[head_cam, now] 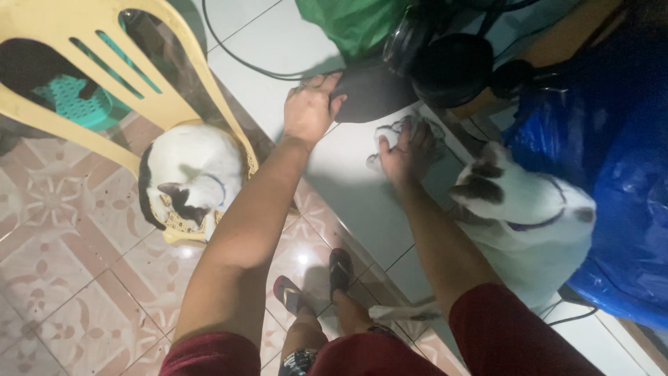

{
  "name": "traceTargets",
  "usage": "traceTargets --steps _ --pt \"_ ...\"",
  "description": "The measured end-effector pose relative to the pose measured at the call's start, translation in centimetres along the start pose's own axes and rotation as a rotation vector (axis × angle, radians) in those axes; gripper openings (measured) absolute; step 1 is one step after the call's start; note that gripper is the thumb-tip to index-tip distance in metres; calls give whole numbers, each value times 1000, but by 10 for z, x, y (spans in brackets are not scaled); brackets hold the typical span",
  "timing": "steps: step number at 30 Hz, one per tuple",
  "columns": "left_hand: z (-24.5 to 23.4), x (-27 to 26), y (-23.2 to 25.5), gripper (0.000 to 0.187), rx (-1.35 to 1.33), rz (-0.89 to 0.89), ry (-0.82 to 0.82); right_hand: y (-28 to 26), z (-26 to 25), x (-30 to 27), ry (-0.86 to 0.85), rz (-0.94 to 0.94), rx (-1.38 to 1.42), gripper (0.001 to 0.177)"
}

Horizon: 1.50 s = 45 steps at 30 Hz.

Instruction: The person washes a cloth in a basin of water, then wipes a black laptop and a white tiled counter. They move a yellow plastic chair and a green plastic chair to clean underneath them, while also petting several cats in the room.

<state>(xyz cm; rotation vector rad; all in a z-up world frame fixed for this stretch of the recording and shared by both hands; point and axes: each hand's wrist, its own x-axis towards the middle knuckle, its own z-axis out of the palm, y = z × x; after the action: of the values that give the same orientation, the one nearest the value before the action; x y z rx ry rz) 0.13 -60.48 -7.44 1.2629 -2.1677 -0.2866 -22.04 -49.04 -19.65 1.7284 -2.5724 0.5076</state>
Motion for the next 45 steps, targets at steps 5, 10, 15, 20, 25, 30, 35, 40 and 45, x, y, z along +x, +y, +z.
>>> traceTargets --steps 5,10,15,20,25,30,35,40,45 --pt "-10 -5 -12 44 71 -19 14 -29 17 -8 28 -348 130 65" --pt "-30 -13 -24 48 134 99 29 -67 -7 -71 -159 -767 308 55" --pt "-59 -25 -36 49 118 32 -1 -9 -36 -39 70 -345 202 55" --pt "-89 -59 -48 47 98 13 62 19 -34 -14 -135 233 -90 75" --pt "-118 -94 -53 43 76 -45 105 -18 -2 43 -216 31 -118 67" --pt "-144 -128 -54 36 79 -121 162 -14 24 38 -56 -127 -49 71" --pt "-170 -160 -49 22 47 -283 262 -41 50 -37 109 -411 96 63" --pt "-203 -167 -31 29 -88 -434 411 -141 32 -106 -272 -831 155 45" --pt "-240 -167 -15 41 -73 -482 395 -122 27 -135 -609 -231 761 39"
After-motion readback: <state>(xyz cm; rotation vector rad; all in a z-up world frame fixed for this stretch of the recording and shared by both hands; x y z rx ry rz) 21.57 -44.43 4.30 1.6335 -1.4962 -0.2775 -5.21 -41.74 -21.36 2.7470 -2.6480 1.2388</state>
